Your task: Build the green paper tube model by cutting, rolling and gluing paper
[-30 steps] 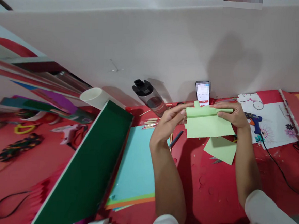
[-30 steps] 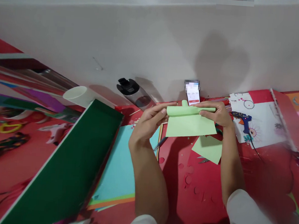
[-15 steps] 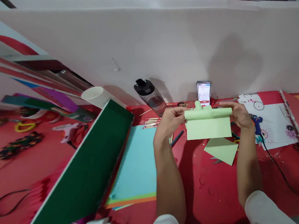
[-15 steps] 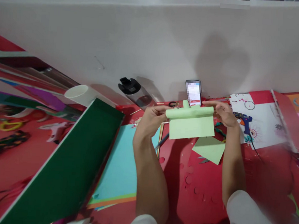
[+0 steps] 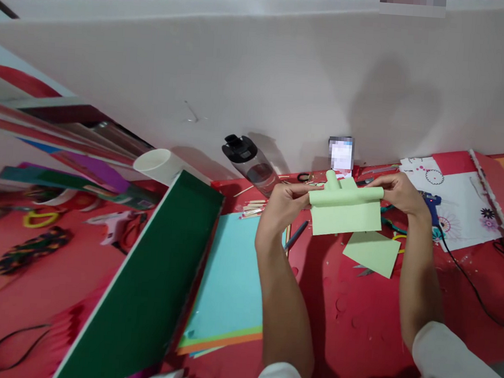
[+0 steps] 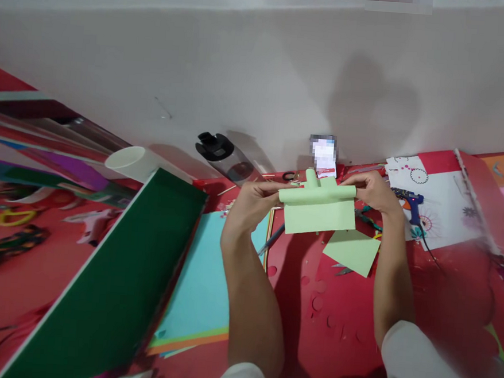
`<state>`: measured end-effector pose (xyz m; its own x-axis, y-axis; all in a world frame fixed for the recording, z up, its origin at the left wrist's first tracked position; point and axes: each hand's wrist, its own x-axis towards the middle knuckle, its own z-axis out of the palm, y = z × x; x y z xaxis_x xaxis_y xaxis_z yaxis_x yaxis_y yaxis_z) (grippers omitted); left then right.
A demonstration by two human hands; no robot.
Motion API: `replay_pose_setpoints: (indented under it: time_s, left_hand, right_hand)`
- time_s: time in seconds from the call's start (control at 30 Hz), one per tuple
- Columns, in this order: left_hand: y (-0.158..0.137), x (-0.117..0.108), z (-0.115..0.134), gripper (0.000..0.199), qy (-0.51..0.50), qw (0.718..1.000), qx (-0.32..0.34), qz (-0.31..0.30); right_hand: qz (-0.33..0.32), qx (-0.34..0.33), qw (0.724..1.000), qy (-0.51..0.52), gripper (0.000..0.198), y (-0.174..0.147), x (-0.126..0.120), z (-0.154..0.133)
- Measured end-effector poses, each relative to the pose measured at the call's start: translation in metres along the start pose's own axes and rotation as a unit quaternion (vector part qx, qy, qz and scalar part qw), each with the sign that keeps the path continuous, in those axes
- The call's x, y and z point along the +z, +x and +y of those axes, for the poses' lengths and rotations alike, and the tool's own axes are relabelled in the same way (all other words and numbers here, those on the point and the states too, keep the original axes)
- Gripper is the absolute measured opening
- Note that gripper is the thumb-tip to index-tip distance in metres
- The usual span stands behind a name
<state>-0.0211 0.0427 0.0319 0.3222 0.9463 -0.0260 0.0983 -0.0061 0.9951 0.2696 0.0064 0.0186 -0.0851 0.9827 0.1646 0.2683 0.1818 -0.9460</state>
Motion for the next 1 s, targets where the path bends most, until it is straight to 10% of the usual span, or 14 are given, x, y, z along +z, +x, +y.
replay_pose_setpoints:
  time_s: [1.0]
  left_hand:
    - [-0.0005, -0.0011, -0.0021, 0.028, 0.109, 0.991, 0.071, -0.018]
  right_hand:
    - [-0.021, 0.021, 1.000, -0.004, 0.018, -0.0028, -0.0039, -0.0024]
